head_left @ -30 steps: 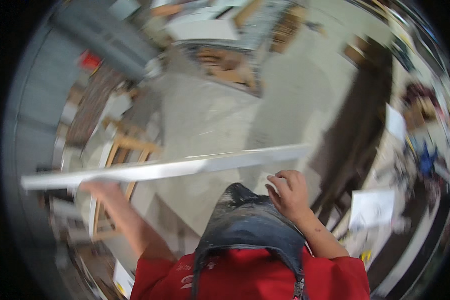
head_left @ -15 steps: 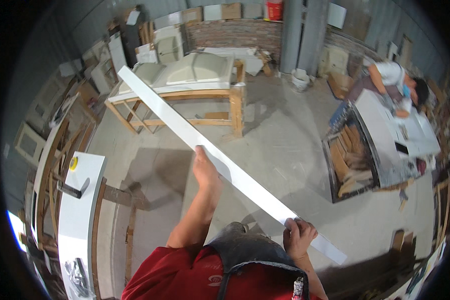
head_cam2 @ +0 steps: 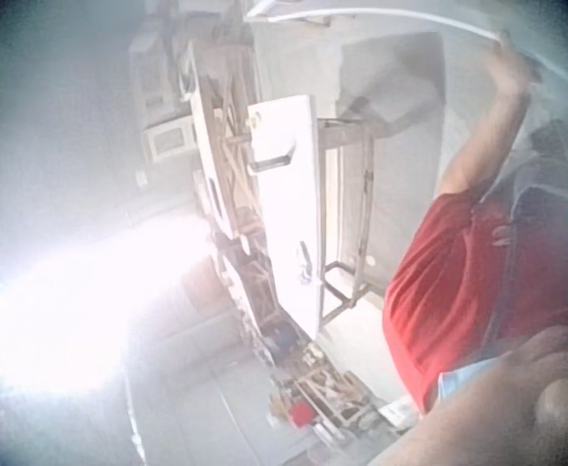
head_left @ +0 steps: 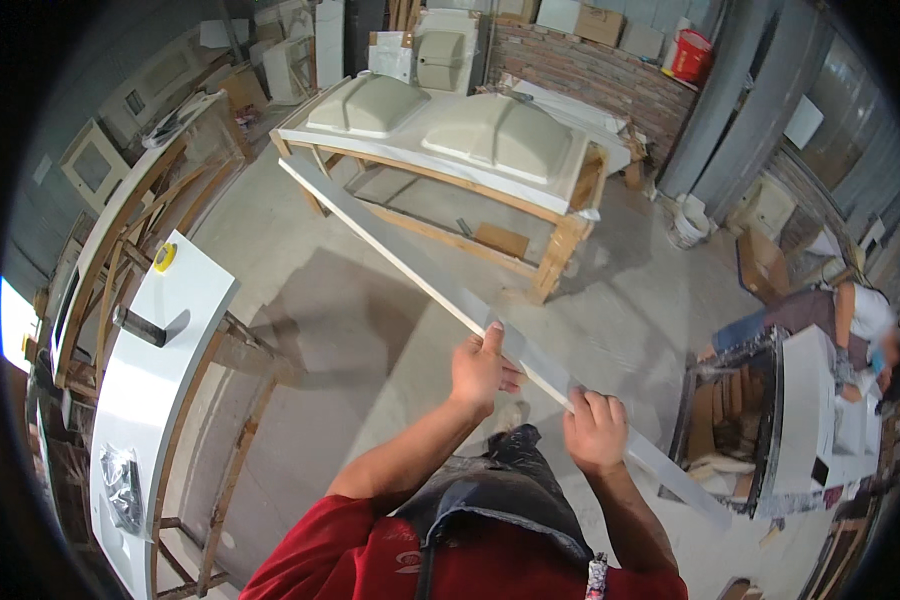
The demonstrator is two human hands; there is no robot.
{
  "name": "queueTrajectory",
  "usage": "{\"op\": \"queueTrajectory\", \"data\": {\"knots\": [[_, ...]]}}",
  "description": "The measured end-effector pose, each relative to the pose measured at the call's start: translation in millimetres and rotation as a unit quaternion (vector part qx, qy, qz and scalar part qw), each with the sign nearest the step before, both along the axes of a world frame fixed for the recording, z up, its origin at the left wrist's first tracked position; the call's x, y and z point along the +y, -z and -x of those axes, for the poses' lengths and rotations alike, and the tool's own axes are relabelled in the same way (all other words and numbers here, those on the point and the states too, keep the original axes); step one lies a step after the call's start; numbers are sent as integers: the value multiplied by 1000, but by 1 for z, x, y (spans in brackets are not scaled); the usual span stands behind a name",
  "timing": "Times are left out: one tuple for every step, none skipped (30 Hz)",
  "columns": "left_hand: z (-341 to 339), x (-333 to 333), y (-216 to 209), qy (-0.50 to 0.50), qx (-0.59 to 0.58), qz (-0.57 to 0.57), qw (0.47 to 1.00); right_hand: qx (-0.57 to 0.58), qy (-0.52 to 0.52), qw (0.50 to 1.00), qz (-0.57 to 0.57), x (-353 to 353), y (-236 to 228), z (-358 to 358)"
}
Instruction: The person applies adhesive to wooden trim pieces using a putty knife, then fits the trim around the edges of a double-basin sink. The person repeatedly picks up trim, applies adhesive, and secures it to the sink frame.
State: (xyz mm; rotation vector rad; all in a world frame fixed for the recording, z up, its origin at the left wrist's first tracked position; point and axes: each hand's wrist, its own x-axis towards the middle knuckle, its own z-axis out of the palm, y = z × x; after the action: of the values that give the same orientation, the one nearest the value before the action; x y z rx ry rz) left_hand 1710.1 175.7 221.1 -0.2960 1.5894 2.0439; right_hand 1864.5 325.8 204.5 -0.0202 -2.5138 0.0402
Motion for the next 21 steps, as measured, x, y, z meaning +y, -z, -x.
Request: {"op": "queueTrajectory", "data": {"knots": [[18, 3, 1, 10, 2, 9, 1000, 3, -15, 1000, -1, 10, 3, 20], [38, 7, 1, 20, 4, 18, 1000, 6, -27, 1000, 2, 21, 4, 42], [55, 8, 3, 27, 5, 30, 999, 8, -41, 999, 8, 30, 7, 61], [73, 7, 4, 39, 17, 42, 998, 11, -55, 998, 14, 38, 9, 81], [92, 5, 5, 51, 28, 55, 997, 8, -72, 997, 39, 46, 10, 102], [112, 2, 4, 61, 36, 66, 995, 0, -90, 994, 64, 53, 7, 126], [130, -1, -6, 93, 71, 100, 988, -7, -104, 991, 89, 60, 3, 148], [146, -7, -20, 124, 106, 133, 978, -18, -115, 987, 115, 65, 2, 168], [169, -14, -31, 156, 146, 163, 963, -25, -123, 983, 135, 71, 0, 190], [185, -25, -29, 132, 292, 250, 913, -40, -135, 977, 157, 74, -3, 208], [203, -39, -32, 93, 494, 401, 766, -53, -138, 973, 177, 76, -6, 227], [224, -52, -43, 107, 538, 433, 715, -69, -140, 968, 194, 80, -8, 248], [248, -65, -53, 120, 579, 461, 661, -87, -141, 964, 208, 83, -10, 268], [277, -74, -56, 128, 611, 463, 630, -92, -142, 962, 213, 84, -12, 288], [305, -85, -56, 136, 640, 466, 596, -97, -143, 960, 222, 83, -12, 308], [335, -98, -53, 185, 632, 496, 566, -100, -143, 958, 228, 81, -13, 328], [361, -106, -47, 194, 631, 512, 550, -106, -145, 959, 221, 79, -14, 347], [391, -114, -42, 202, 636, 516, 537, -106, -146, 960, 213, 75, -13, 369], [422, -122, -37, 211, 641, 519, 525, -106, -145, 962, 205, 71, -12, 391], [453, -128, -33, 217, 654, 509, 517, -107, -151, 962, 202, 67, -10, 412], [485, -136, -30, 225, 664, 499, 509, -110, -157, 961, 201, 62, -9, 434]]}}
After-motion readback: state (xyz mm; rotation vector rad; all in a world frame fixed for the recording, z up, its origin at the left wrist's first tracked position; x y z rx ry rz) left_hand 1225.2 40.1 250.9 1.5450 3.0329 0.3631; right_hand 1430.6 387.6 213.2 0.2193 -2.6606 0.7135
